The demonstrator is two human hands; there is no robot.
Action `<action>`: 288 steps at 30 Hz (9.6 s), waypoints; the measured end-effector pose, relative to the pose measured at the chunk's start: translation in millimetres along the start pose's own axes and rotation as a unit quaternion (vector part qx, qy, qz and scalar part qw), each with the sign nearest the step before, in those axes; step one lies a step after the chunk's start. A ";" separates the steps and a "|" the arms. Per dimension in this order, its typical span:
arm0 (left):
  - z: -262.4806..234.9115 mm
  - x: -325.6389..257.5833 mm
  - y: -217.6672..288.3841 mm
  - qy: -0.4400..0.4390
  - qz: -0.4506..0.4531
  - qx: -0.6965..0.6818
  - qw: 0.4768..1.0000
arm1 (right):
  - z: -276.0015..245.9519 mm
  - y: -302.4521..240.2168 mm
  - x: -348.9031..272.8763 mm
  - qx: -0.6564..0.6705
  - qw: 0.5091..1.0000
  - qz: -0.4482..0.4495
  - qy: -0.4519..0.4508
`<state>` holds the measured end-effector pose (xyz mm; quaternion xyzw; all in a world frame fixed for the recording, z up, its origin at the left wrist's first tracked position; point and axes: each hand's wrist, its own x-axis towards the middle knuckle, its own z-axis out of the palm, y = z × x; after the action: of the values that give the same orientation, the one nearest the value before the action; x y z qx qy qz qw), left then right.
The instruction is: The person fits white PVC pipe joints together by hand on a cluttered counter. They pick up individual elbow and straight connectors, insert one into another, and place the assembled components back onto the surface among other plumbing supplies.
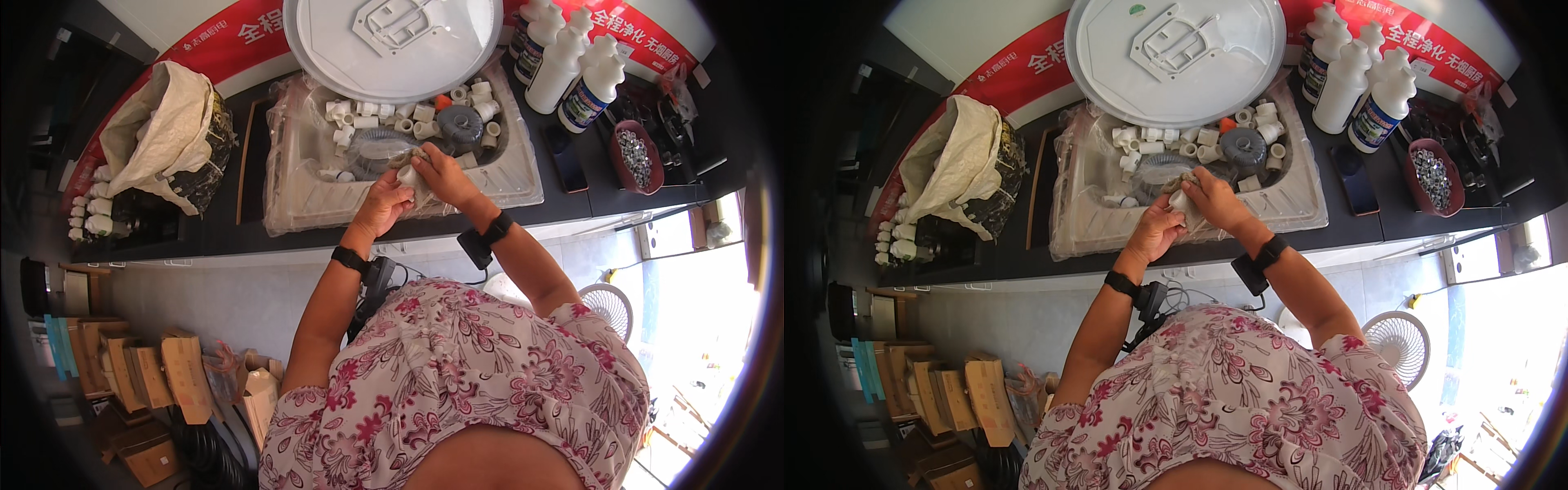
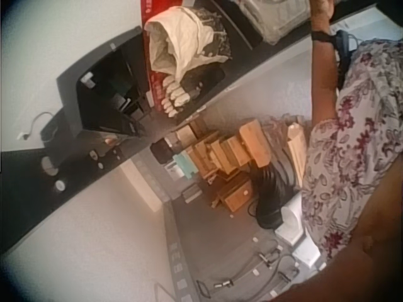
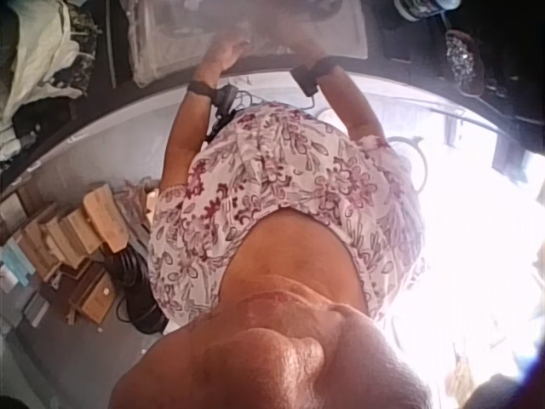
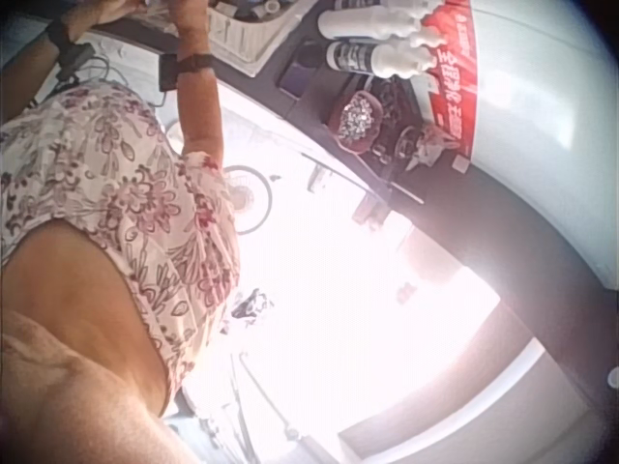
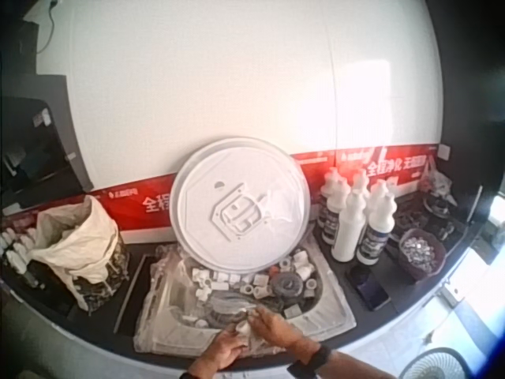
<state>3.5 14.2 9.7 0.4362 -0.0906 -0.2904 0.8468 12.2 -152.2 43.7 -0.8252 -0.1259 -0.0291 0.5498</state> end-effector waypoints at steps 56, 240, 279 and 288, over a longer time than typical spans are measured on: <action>6.8 -2.0 -12.3 0.099 0.045 0.051 0.993 | -17.5 3.6 -7.7 -0.019 0.980 -0.189 -0.061; 8.3 0.3 -3.7 0.134 -0.033 -0.111 0.984 | 14.6 9.3 18.0 -0.065 0.985 -0.162 -0.008; -8.2 2.7 -6.5 0.094 -0.040 -0.124 0.987 | 9.6 11.1 11.4 -0.151 0.958 -0.238 -0.048; -7.8 4.4 -7.1 0.083 -0.046 -0.135 0.986 | 21.3 11.1 13.5 -0.182 0.967 -0.176 0.023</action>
<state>7.3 13.8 -1.0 0.3440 0.0405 -0.3008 0.8886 26.1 -134.4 27.8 -0.8754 -0.2492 -0.1663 0.3793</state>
